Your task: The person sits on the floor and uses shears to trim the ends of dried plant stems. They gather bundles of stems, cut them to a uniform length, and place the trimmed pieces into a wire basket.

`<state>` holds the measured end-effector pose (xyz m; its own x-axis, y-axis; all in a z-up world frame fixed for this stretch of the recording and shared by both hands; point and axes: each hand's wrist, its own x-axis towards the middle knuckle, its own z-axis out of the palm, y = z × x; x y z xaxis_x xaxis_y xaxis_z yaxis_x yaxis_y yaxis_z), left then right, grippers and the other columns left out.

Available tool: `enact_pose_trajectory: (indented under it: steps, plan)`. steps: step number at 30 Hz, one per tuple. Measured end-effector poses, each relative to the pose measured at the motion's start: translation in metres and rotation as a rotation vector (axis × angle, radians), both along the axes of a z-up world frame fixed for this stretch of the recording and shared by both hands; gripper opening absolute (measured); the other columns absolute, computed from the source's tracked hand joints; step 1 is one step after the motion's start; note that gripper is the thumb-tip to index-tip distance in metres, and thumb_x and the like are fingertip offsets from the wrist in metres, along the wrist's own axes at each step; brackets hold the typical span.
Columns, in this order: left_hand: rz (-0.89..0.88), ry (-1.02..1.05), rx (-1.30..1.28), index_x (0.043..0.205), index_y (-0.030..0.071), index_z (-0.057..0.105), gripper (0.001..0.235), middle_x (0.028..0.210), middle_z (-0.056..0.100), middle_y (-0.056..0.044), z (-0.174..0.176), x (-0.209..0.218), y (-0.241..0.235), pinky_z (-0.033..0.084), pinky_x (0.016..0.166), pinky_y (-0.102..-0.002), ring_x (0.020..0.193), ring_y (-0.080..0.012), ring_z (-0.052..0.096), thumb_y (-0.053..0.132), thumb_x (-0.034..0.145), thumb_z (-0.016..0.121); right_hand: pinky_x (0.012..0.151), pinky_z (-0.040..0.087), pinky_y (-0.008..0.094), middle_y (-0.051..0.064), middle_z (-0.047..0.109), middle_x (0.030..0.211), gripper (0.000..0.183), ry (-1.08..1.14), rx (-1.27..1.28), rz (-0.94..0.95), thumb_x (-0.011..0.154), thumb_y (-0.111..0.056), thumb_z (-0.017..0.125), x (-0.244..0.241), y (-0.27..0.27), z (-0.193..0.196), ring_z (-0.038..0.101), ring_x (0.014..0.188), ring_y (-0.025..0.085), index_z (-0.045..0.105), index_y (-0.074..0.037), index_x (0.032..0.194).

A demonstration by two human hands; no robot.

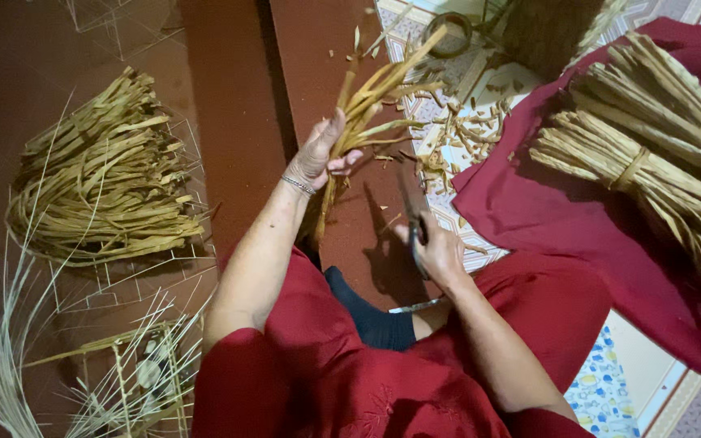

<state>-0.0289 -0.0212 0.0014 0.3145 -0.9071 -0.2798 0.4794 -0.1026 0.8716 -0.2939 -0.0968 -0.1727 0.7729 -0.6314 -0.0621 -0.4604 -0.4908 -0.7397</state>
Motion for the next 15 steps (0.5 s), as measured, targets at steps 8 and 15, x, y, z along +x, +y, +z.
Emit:
enact_pose_trajectory:
  steps: [8, 15]
  plan:
    - [-0.011, -0.217, 0.038, 0.14, 0.002, 0.06, 0.051, 0.084, 0.062, -0.001, -0.033, -0.001, -0.007, 0.035, 0.043, -0.017, 0.06, -0.0028, 0.053, 0.036, 0.102, 0.066, 0.072, 0.056, 0.049, 0.019, 0.074, 0.09, 0.065, 0.232, -0.386, 0.261, 0.072, -0.039, 0.079, 0.005, 0.005, -0.051, 0.072, 0.08, 0.037, 0.063, -0.012, 0.129]
    - [0.013, -1.107, -0.217, 0.144, 0.003, 0.057, 0.042, 0.112, 0.071, -0.013, -0.084, -0.027, -0.013, 0.059, 0.082, -0.032, 0.093, -0.0189, 0.072, 0.016, 0.105, 0.07, 0.083, 0.054, 0.052, 0.02, 0.073, 0.1, 0.053, 0.399, -0.08, 0.253, 0.092, -0.053, 0.073, 0.003, -0.01, -0.008, 0.068, 0.096, 0.041, 0.064, -0.019, 0.131]
